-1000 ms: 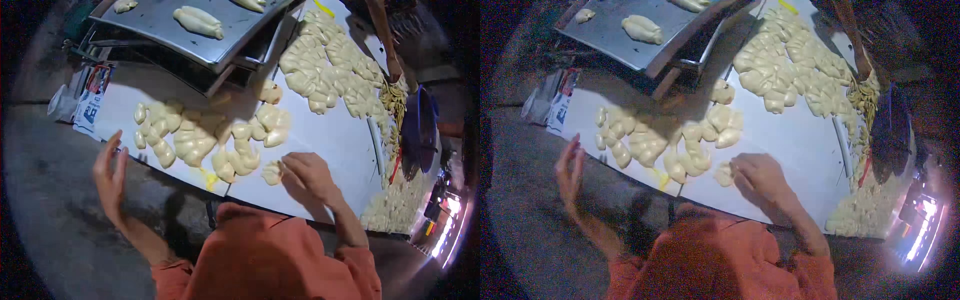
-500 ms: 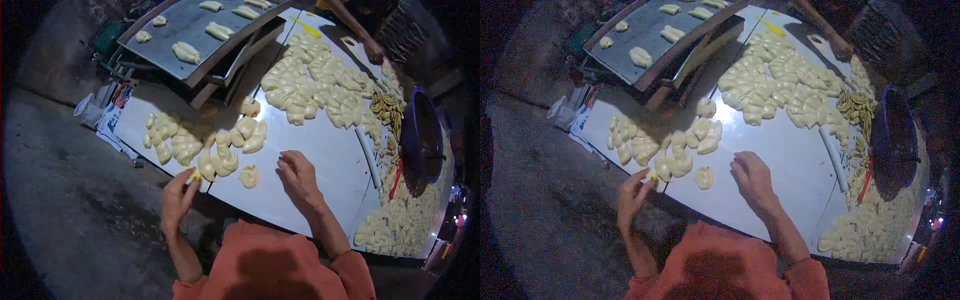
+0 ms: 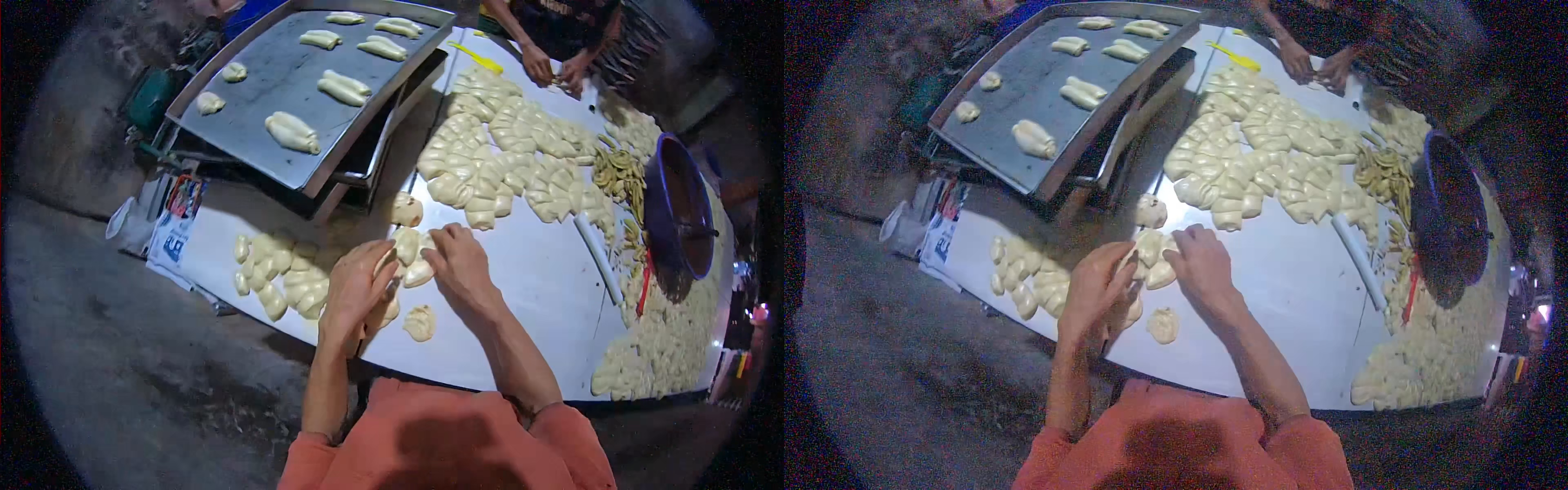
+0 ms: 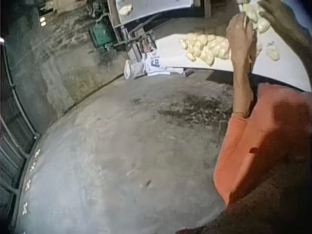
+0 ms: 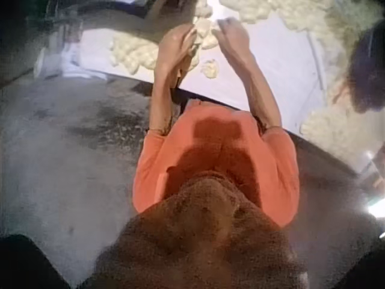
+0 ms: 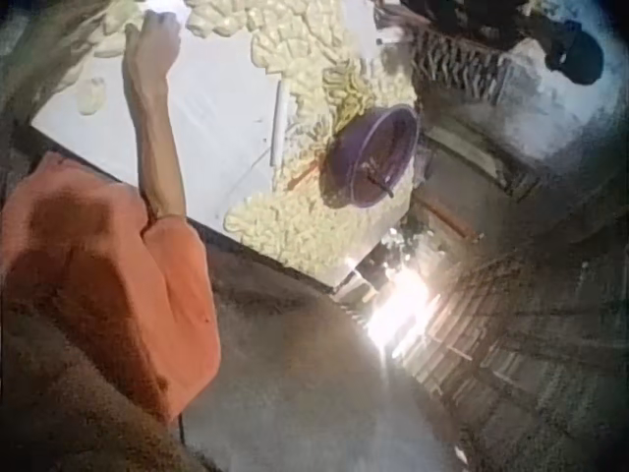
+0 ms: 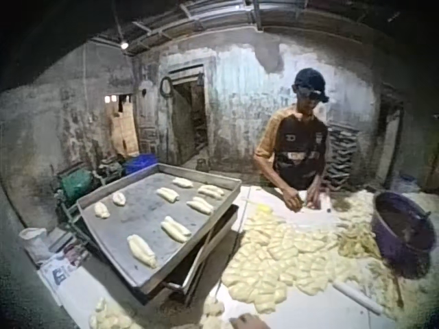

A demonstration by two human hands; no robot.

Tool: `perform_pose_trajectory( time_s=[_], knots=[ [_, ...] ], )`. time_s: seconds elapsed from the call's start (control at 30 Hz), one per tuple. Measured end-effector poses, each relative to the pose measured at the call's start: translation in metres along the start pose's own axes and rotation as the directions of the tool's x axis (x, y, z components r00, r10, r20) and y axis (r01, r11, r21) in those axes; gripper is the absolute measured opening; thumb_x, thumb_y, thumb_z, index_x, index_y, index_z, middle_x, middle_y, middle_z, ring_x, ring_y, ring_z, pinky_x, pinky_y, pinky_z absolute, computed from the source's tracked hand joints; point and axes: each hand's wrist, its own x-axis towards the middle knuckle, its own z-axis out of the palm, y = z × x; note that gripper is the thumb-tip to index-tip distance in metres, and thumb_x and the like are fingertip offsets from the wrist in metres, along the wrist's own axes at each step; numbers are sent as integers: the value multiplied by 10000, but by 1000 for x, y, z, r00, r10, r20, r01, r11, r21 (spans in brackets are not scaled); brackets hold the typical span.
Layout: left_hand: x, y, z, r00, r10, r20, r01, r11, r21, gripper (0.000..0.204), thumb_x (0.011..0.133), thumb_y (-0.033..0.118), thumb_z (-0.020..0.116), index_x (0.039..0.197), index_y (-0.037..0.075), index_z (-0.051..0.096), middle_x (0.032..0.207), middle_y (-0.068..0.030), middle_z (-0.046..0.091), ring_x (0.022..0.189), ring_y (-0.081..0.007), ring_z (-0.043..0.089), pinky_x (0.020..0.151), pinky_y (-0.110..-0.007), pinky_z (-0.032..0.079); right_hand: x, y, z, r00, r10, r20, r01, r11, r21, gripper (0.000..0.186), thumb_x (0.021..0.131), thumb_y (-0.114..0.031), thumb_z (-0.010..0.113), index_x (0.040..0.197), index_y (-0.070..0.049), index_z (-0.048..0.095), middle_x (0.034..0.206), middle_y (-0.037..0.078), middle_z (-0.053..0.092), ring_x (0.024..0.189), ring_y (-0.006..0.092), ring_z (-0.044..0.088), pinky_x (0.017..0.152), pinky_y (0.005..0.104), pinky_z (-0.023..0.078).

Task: The person prepares bread by rolling out pieces of dough on a table, spreading a chocolate-like filling onto the flattened dough, placing banana slices inside, and rolling the dough into cylinders before placing them on a tray.

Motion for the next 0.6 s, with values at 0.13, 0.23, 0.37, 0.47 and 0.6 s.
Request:
perform_pose_trajectory(
  time_s=[0.13,0.23,0.37,0.47,0.6],
  knots=[
    [4,-10,6,997,20,72,-24,999,47,364,944,248,675,1233,29,704,1243,-197,693,1179,-385,641,1021,-454,491,-15,4,-14,997,71,23,-74,970,231,370,937,-265,671,1200,-4,685,1113,201,659,1019,371,640,902,471,519],
    [8,-12,5,996,45,71,-47,999,27,310,931,219,691,1185,45,722,1235,-177,692,1130,-379,649,968,-461,514,-35,27,-12,942,273,-193,-208,930,302,321,912,-262,734,1073,10,680,987,175,688,833,363,668,773,455,543],
    [16,-17,7,993,34,115,-36,999,10,263,944,195,688,1163,55,725,1190,-167,692,1115,-365,647,965,-458,513,-50,7,-12,970,232,-67,-224,969,105,466,829,-436,806,1015,-27,683,932,148,665,838,324,657,721,459,495],
    [25,-16,14,990,140,24,-141,989,55,236,953,202,686,1156,92,732,1232,-125,677,1126,-329,635,970,-453,487,-44,-20,17,988,122,-97,-131,987,-93,605,723,-559,827,992,-42,664,903,133,630,832,330,631,700,458,458],
    [36,-7,23,962,232,144,-244,967,73,242,932,209,710,1156,123,737,1238,-111,663,1176,-330,621,944,-472,495,-33,-21,41,987,128,-95,-137,986,-94,497,782,-463,797,1015,-48,652,921,129,616,849,347,624,726,478,469]
  ],
)
